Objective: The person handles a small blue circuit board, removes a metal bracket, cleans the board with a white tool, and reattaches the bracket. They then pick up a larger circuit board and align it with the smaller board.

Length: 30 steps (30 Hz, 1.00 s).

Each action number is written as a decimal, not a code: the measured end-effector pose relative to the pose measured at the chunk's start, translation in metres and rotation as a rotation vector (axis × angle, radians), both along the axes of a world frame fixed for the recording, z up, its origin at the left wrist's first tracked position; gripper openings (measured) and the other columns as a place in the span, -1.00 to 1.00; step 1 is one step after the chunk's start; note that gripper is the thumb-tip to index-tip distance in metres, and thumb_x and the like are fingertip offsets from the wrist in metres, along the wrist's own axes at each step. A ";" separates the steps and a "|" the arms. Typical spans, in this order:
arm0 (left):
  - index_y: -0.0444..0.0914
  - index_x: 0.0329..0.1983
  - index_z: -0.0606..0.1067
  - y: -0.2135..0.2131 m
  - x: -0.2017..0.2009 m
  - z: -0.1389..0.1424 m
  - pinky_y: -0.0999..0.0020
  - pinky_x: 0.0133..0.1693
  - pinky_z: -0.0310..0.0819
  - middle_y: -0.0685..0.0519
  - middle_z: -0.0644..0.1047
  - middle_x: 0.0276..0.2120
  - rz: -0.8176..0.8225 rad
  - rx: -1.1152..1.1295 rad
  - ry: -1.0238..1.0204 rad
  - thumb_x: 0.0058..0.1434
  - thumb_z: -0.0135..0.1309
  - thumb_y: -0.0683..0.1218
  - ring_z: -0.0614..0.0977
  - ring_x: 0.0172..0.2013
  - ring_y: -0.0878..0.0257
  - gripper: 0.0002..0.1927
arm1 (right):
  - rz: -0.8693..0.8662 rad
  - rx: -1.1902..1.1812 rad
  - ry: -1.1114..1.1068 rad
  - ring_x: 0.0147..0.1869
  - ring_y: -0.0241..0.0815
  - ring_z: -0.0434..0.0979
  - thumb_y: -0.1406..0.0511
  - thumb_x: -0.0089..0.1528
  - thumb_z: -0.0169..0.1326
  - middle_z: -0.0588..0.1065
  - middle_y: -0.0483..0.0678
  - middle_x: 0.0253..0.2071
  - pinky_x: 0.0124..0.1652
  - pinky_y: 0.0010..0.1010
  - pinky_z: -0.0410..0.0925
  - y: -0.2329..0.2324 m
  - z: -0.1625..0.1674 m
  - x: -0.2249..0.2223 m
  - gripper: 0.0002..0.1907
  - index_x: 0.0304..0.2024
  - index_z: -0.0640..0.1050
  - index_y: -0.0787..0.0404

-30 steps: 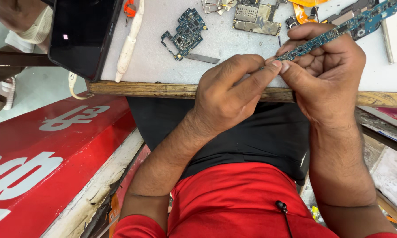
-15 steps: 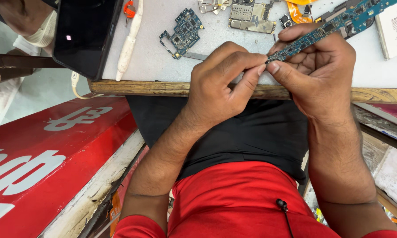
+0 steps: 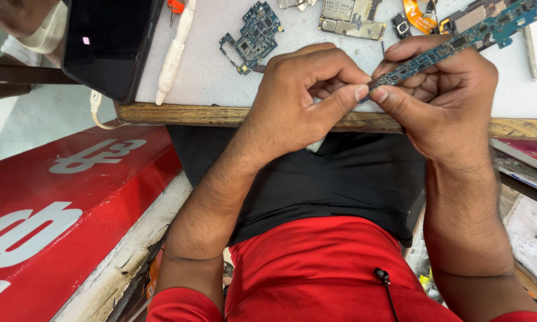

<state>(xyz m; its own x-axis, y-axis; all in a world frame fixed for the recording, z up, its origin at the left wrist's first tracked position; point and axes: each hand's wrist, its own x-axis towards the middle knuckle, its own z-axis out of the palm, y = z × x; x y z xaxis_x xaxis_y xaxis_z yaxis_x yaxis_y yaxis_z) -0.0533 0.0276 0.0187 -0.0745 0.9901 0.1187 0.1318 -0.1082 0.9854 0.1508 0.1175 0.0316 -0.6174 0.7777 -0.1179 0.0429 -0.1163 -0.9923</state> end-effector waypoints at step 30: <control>-0.23 -0.08 0.57 -0.001 0.019 -0.002 0.55 -0.25 0.65 0.13 0.56 -0.19 0.205 0.058 0.206 0.34 0.22 -0.20 0.69 -0.29 0.42 -0.88 | -0.148 -0.044 0.101 -0.20 -0.22 0.67 0.52 0.42 0.04 0.56 0.11 -0.16 -0.07 -0.43 0.62 -0.011 -0.003 -0.010 -0.82 0.07 0.47 0.50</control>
<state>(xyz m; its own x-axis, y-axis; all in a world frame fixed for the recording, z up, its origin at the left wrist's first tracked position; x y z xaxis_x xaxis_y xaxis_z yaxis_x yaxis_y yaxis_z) -0.0343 0.0265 0.0171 -0.2409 0.9479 0.2083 0.3534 -0.1142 0.9285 0.1410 0.1069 0.0288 -0.5072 0.8564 -0.0969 -0.0779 -0.1575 -0.9844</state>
